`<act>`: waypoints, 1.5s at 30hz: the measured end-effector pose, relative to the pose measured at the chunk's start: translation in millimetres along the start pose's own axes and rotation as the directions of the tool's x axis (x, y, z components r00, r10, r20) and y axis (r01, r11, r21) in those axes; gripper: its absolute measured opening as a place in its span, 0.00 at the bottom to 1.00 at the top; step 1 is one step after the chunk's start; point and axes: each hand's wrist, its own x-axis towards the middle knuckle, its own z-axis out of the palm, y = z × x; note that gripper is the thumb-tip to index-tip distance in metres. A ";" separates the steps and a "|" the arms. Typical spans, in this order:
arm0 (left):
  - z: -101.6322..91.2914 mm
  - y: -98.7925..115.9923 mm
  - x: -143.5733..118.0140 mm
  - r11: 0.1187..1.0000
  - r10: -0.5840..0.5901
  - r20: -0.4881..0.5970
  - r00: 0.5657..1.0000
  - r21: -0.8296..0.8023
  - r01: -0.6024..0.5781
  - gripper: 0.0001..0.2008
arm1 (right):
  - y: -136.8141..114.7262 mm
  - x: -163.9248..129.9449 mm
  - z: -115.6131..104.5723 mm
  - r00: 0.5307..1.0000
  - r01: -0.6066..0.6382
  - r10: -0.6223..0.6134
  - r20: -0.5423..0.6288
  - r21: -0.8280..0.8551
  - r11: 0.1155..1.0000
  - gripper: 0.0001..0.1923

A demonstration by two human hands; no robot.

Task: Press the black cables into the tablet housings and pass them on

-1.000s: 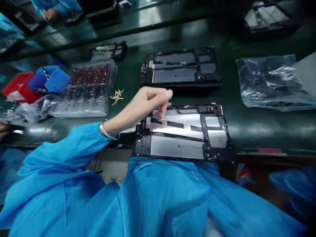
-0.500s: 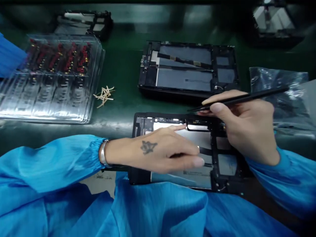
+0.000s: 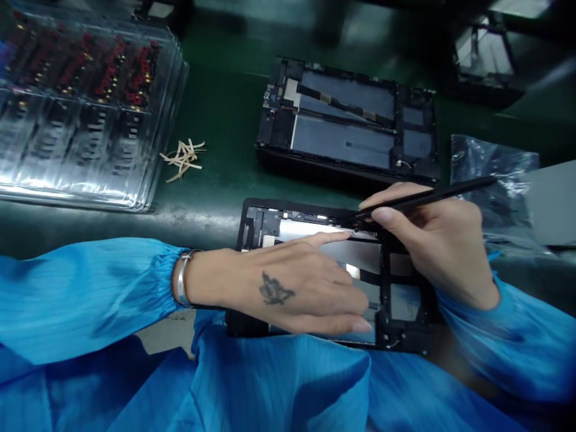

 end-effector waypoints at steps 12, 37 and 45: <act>1.0 0.5 -0.8 1.000 -0.008 0.014 1.000 -0.017 0.008 0.20 | -3.9 0.2 -0.2 0.999 0.040 -0.040 0.020 -0.017 0.999 0.02; -1.6 2.4 -0.5 0.995 -0.027 0.007 1.000 -0.094 0.028 0.18 | -4.6 -3.3 -1.4 0.997 -0.018 0.019 -0.074 0.013 1.000 0.04; -15.2 -13.5 0.5 0.904 -0.384 -0.465 0.798 -0.015 0.426 0.12 | 1.0 -14.8 -2.3 0.997 0.041 -0.035 -0.068 0.085 0.996 0.03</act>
